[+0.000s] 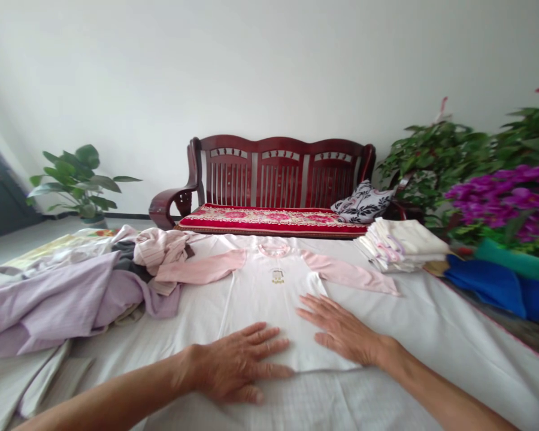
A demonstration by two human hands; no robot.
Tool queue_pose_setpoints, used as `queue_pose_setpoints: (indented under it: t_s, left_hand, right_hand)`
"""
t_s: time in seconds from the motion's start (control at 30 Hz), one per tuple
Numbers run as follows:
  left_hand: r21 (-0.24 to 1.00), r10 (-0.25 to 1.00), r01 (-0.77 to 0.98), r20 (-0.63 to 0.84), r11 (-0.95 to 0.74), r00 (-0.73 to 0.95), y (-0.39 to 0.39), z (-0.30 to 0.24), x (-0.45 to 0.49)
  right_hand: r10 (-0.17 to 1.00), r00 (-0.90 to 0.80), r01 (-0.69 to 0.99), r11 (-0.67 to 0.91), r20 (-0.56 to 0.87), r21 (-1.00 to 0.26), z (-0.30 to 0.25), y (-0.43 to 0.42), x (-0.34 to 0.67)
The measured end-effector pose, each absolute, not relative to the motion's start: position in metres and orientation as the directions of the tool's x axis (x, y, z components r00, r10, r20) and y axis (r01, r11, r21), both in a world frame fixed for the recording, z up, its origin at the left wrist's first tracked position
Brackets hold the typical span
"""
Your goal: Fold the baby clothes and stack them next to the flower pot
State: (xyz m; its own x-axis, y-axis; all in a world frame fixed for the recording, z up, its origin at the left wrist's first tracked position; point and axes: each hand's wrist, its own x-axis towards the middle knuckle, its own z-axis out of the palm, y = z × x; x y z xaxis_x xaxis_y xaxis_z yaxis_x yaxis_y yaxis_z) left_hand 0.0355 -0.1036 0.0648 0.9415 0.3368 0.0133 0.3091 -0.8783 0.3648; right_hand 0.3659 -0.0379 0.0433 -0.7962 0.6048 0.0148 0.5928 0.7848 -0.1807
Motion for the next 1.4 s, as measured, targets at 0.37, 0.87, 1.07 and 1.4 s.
queue_pose_setpoints:
  t_s: [0.37,0.87,1.07,1.4]
  left_hand:
    - [0.621,0.794,0.555,0.195,-0.554,0.576,-0.089,0.056,0.038]
    - [0.260,0.902,0.869,0.227,-0.420,0.368,-0.049,0.047,0.039]
    - [0.176,0.948,0.946,0.218,-0.273,0.233,0.012,0.037,0.075]
    - [0.251,0.949,0.927,0.222,-0.278,0.224,0.010,0.023,0.035]
  right_hand:
    - [0.601,-0.797,0.571,0.783,0.058,-0.248,0.046,-0.054,0.315]
    - [0.814,-0.541,0.744,0.580,0.211,-0.332,0.066,-0.036,0.314]
    - [0.882,-0.425,0.896,0.442,0.203,-0.043,0.031,0.032,0.282]
    - [0.923,-0.236,0.971,0.237,0.305,0.035,-0.006,0.048,0.326]
